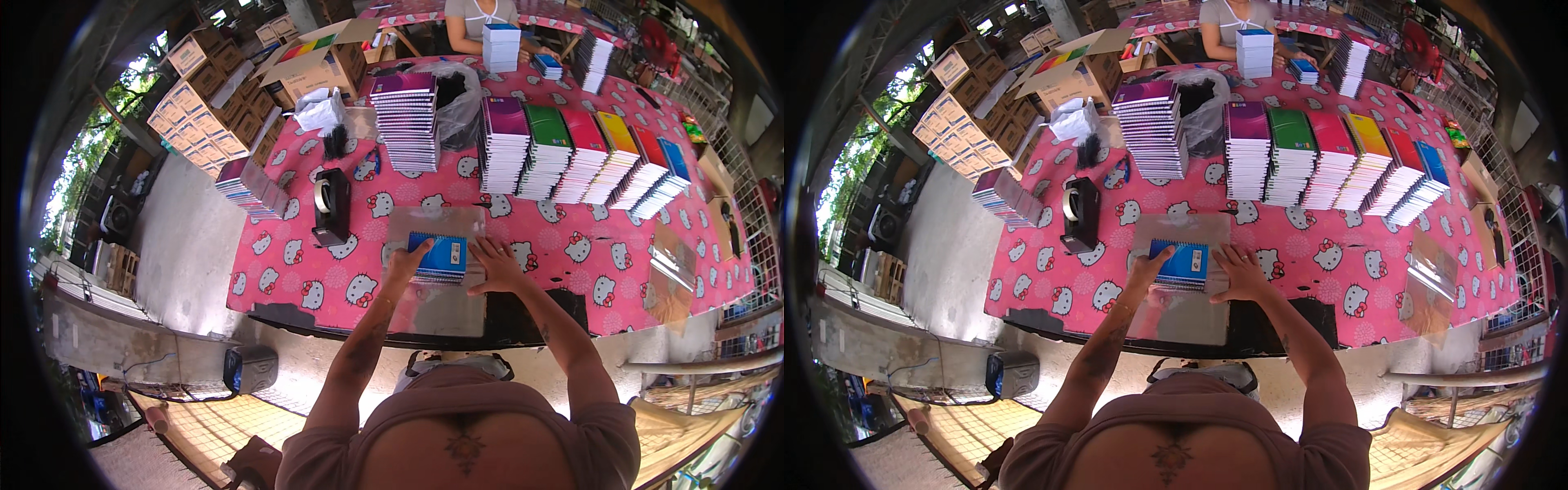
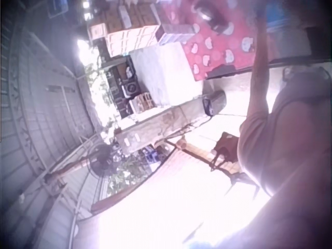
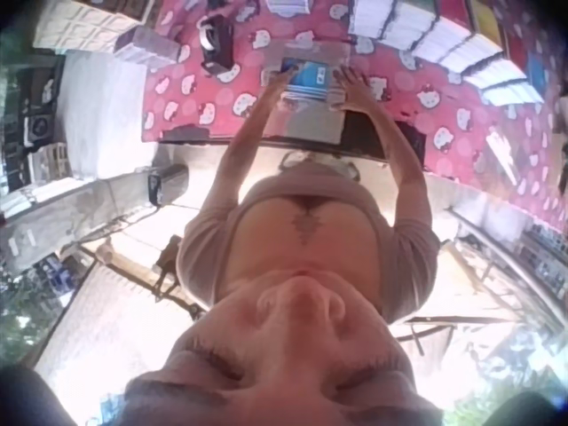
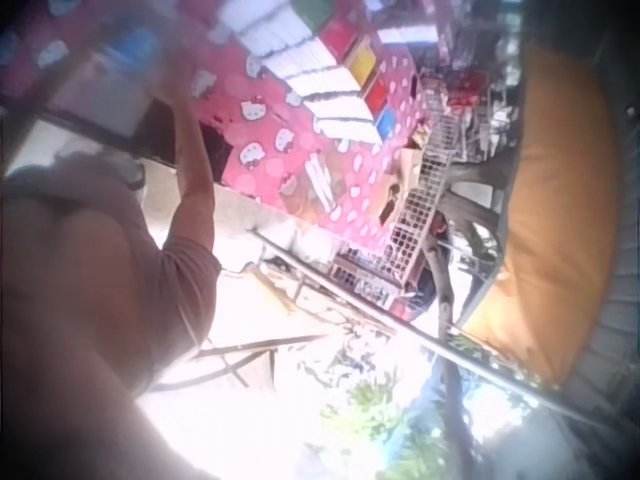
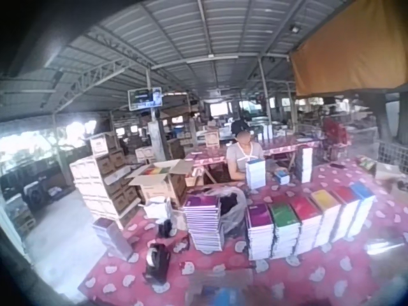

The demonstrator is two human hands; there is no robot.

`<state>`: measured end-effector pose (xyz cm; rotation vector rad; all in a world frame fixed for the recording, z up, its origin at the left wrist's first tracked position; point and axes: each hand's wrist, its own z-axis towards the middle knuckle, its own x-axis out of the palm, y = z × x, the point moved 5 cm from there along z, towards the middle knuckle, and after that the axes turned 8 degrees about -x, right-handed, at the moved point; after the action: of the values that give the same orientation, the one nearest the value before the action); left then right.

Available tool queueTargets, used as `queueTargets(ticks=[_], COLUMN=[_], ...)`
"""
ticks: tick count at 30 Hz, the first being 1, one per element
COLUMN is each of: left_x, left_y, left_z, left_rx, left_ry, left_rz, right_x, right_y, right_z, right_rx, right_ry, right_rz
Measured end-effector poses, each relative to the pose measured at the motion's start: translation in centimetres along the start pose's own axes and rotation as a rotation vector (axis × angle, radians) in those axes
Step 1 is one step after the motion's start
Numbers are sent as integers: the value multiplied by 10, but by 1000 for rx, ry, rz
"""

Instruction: The person places a notebook onto a plastic sheet on a table, wraps the sheet around the notebook, and secures the packaging with tape.

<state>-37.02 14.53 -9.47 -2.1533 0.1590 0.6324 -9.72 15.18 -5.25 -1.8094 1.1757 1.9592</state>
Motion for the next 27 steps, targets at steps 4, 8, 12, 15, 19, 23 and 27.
queueTargets(ticks=[4, 8, 12, 15, 19, 23, 27], left_x=[-12, -27, -34, -37, 64, 48, -109], left_y=[-29, -23, -19, -26, 23, 58, 140], left_z=[-35, -44, -44, -74, -128, -125, -86], left_rx=[141, 181, 113, 503, 360, 244, 266], left_ry=[-120, -291, -197, -573, 379, 583, -421], left_rz=[298, 316, 203, 191, -365, -1029, -678], right_x=[2, 22, 33, 66, 48, 46, 44], right_y=[-11, 15, 22, -23, 29, 37, 41], right_z=[1, 12, 18, -3, -29, -40, -39], right_rx=[157, 349, 376, 514, 460, 465, 453], right_ry=[-171, -342, -396, -500, -797, -844, -877], right_rz=[241, 1244, 1419, 1410, 1103, 871, 879])
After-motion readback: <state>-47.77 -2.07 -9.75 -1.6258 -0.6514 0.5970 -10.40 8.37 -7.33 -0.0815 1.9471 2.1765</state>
